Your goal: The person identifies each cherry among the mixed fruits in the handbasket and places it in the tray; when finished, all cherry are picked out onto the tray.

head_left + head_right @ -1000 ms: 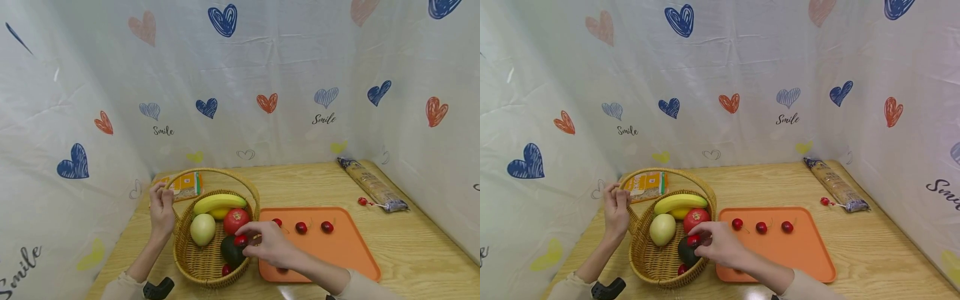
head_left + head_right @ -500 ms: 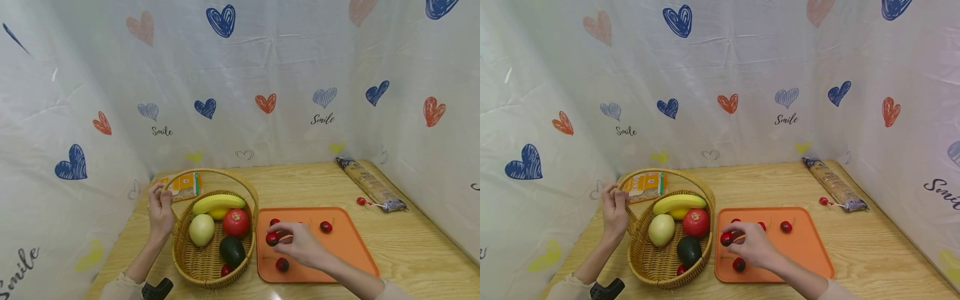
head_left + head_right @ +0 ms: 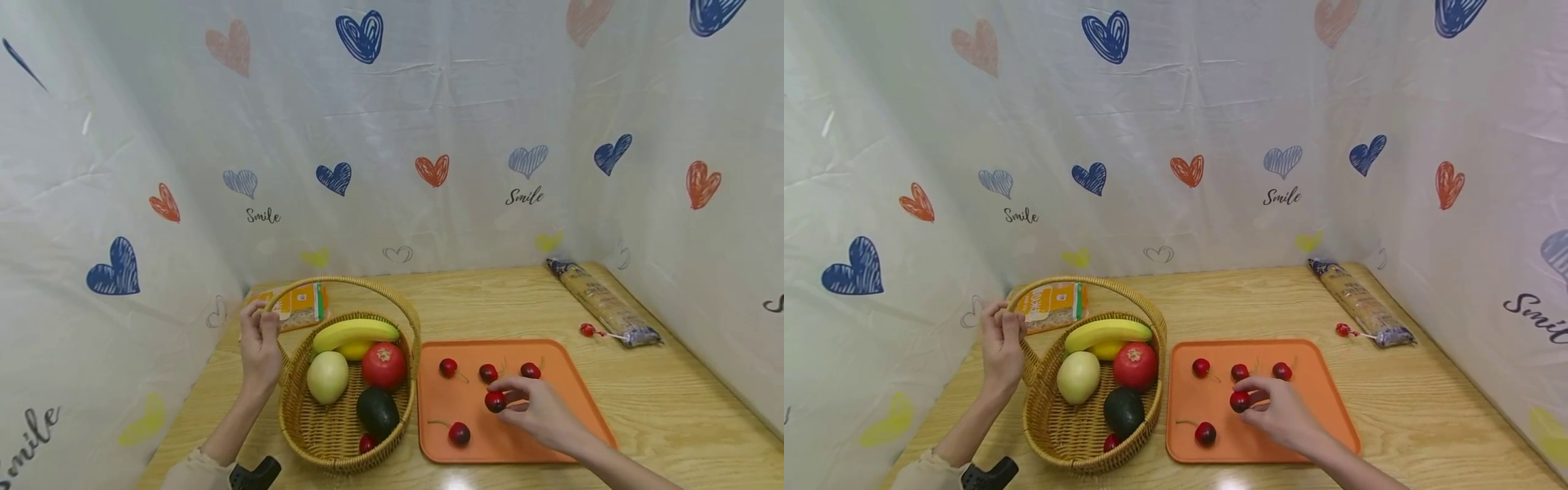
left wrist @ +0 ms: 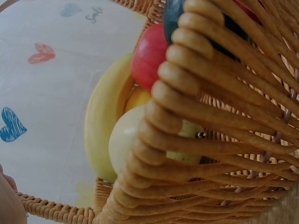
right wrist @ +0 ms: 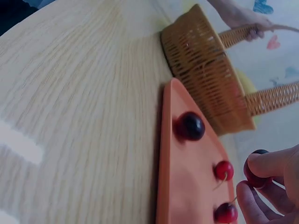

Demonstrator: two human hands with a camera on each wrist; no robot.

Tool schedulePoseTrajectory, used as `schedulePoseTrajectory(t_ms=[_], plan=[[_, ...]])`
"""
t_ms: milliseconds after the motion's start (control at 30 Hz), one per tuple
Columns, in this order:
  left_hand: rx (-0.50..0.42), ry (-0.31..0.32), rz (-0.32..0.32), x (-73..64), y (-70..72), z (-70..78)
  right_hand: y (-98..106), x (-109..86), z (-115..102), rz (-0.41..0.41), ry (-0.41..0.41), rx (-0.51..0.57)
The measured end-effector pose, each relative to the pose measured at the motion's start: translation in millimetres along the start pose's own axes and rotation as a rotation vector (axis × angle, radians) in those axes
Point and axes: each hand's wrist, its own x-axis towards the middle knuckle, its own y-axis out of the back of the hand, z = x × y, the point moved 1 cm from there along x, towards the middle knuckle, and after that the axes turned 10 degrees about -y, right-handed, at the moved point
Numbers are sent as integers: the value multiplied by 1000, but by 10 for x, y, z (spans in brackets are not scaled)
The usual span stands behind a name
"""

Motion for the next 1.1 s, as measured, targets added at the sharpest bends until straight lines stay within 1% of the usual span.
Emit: schedulePoseTrajectory(t_ms=[100, 233, 367, 433, 500, 633, 1000, 1100], plan=[[-14, -3, 0, -1, 3, -13, 63, -46, 111, 12, -31, 9], [-13, -1, 2, -6, 7, -23, 118, -96, 247, 4, -27, -3], [6, 5, -1, -5, 6, -9, 114, -130, 349, 8, -51, -39], [17, 7, -1, -3, 4, 6, 91, -138, 381, 18, -69, -74], [30, 11, 0, -1, 2, 20, 62, -141, 405, 17, -68, -97], [43, 16, 2, -2, -1, 39, 10, -148, 438, 11, -39, -128], [-6, -4, 1, -8, 6, -17, -62, -149, 463, 9, -53, -147], [-10, -12, -1, -6, 7, -26, -70, -148, 460, 17, -45, -156]])
